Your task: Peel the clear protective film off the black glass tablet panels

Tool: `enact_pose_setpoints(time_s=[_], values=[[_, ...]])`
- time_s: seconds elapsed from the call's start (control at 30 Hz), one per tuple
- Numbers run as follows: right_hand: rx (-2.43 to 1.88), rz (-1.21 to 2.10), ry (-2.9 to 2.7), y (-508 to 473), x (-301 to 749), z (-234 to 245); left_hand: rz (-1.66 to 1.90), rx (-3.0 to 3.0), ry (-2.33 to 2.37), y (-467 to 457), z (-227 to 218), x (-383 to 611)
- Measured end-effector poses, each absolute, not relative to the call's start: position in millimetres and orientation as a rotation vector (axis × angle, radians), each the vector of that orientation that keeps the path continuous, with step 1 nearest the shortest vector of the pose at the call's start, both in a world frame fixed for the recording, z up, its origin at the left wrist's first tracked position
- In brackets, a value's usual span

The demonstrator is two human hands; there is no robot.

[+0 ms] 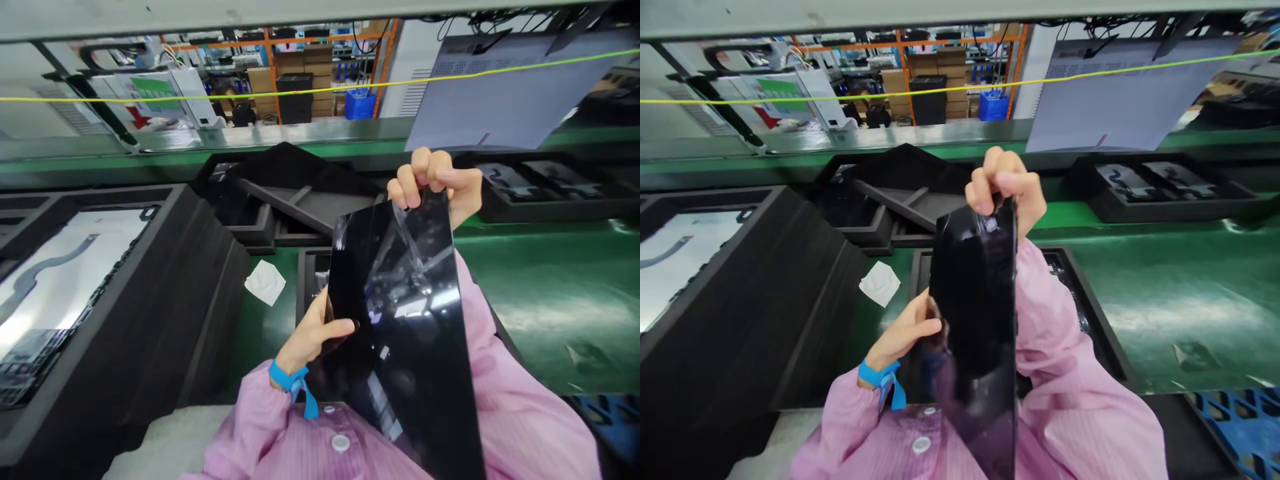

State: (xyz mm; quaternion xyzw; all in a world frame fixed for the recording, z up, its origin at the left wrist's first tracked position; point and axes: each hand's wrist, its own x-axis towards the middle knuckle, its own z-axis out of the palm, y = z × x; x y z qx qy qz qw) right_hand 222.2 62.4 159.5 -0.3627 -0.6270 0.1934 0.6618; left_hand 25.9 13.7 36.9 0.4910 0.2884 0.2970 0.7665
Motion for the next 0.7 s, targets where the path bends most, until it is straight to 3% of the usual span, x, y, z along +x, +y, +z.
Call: enact_pose_setpoints(time_s=[0.1, 0.2, 0.3, 0.43, 0.5, 0.63, 0.7], values=[[-0.805, 0.560, -1.128, 72, 233, 151, 0.824, 0.878, 0.516, 1, 54, 28], [-1.277, 0.510, -1.270, 68, 238, 137, 0.982, 0.996, 0.662, -6, 69, 22], [-1.579, 0.210, -1.424, 53, 241, 130, 1.066, 1.211, 0.801, -10, 79, 17], [-1.458, -0.296, -1.588, 25, 230, 133, 1.093, 1.257, 0.837, -19, 91, 16], [-1.272, -0.189, -1.677, 7, 222, 137, 1.100, 1.237, 0.828, -23, 98, 15], [-1.002, 0.367, -1.670, -28, 223, 135, 1.146, 1.229, 0.832, -29, 112, 6], [-1.320, 0.188, -1.808, -41, 234, 127, 1.156, 1.225, 0.810, -32, 119, 0]])
